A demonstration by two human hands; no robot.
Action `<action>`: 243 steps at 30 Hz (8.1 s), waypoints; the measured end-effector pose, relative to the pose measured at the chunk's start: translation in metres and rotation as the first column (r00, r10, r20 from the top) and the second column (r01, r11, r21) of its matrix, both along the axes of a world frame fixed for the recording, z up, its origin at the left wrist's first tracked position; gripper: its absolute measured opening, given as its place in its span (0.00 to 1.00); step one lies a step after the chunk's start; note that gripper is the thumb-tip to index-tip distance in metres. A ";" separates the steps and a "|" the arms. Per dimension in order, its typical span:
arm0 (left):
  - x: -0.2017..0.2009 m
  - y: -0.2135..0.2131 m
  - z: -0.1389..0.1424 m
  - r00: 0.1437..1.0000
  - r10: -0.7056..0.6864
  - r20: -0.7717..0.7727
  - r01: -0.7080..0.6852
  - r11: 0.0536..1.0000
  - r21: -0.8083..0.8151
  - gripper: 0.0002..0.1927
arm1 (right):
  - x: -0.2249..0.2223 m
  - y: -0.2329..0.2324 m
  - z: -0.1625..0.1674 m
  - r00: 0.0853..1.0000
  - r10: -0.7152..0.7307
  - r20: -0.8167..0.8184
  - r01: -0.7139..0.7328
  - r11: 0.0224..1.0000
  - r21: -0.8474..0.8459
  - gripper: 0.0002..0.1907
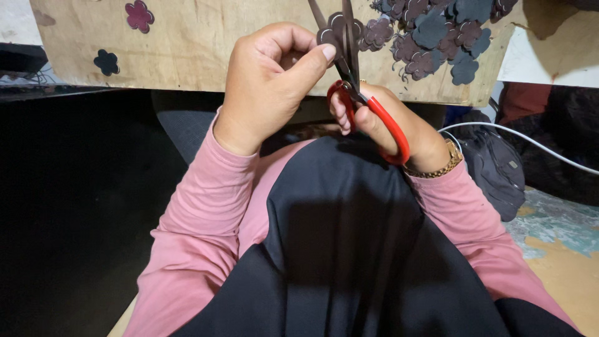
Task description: The person sits at a workbench trimming the edges of small flower-shaped leather pieces with red-handled scissors, rotating each piece to cut evenly around the petals, then sets the trimmed piece on a pile of finished pieces and picks up the next one.
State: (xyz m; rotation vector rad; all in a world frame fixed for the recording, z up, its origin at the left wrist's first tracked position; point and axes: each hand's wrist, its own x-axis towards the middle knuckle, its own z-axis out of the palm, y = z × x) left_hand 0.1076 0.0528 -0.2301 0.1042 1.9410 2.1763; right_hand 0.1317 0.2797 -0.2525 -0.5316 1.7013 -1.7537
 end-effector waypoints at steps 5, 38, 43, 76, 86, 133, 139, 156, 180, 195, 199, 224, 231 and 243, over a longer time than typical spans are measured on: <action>0.000 0.002 -0.003 1.000 0.023 0.014 -0.023 1.000 0.000 0.06 | 0.003 -0.003 0.002 0.996 -0.031 0.079 0.035 0.998 -0.049 0.39; 0.005 0.010 -0.015 0.975 0.032 -0.222 -0.032 0.999 0.004 0.04 | 0.005 -0.008 -0.003 0.994 -0.100 -0.042 0.101 0.995 0.013 0.36; 0.002 0.012 -0.017 1.000 -0.004 -0.006 0.006 0.963 0.268 0.05 | 0.003 -0.007 -0.007 0.991 -0.087 -0.105 0.089 0.996 0.018 0.37; 0.002 0.015 -0.023 0.996 -0.023 0.088 -0.009 0.937 0.349 0.07 | 0.004 0.002 -0.007 0.987 -0.060 -0.151 0.072 0.995 0.074 0.40; 0.000 0.013 -0.016 0.992 -0.071 0.102 0.032 0.938 0.344 0.06 | 0.001 -0.001 -0.009 0.970 -0.074 -0.232 0.088 0.995 0.049 0.44; 0.006 0.042 -0.025 0.961 -0.182 0.210 0.089 0.917 0.388 0.07 | 0.002 0.014 -0.018 0.758 -0.645 0.094 0.621 0.671 -0.404 0.14; 0.006 0.034 -0.026 0.980 -0.101 0.174 0.046 0.956 0.291 0.06 | -0.004 0.016 -0.020 0.734 -0.671 0.106 0.654 0.654 -0.380 0.12; 0.001 0.016 -0.021 0.990 -0.013 0.138 -0.025 0.963 0.269 0.06 | 0.009 0.003 -0.008 0.983 -0.178 -0.036 0.178 0.984 -0.001 0.32; 0.008 0.036 -0.014 0.993 0.100 0.067 -0.117 0.935 0.335 0.09 | 0.009 -0.006 -0.012 0.971 -0.162 -0.177 0.177 0.982 0.069 0.32; 0.007 0.035 -0.013 0.993 0.099 0.070 -0.116 0.941 0.319 0.09 | 0.011 -0.008 -0.015 0.975 -0.209 -0.076 0.211 0.977 0.019 0.33; 0.005 0.033 -0.017 0.993 0.111 0.033 -0.115 0.946 0.302 0.09 | 0.008 -0.008 -0.011 0.976 -0.183 -0.119 0.189 0.981 0.040 0.34; 0.007 0.028 -0.012 0.996 0.044 0.081 -0.073 0.914 0.400 0.17 | 0.011 -0.012 -0.006 0.984 -0.181 0.003 0.181 0.983 -0.024 0.31; 0.006 0.024 -0.012 0.996 0.024 0.089 -0.055 0.930 0.363 0.19 | 0.010 -0.011 -0.011 0.985 -0.168 -0.030 0.167 0.986 -0.019 0.33; 0.005 0.027 -0.010 0.995 0.028 0.095 -0.061 0.927 0.370 0.20 | 0.010 -0.011 -0.011 0.986 -0.167 0.010 0.167 0.986 -0.022 0.35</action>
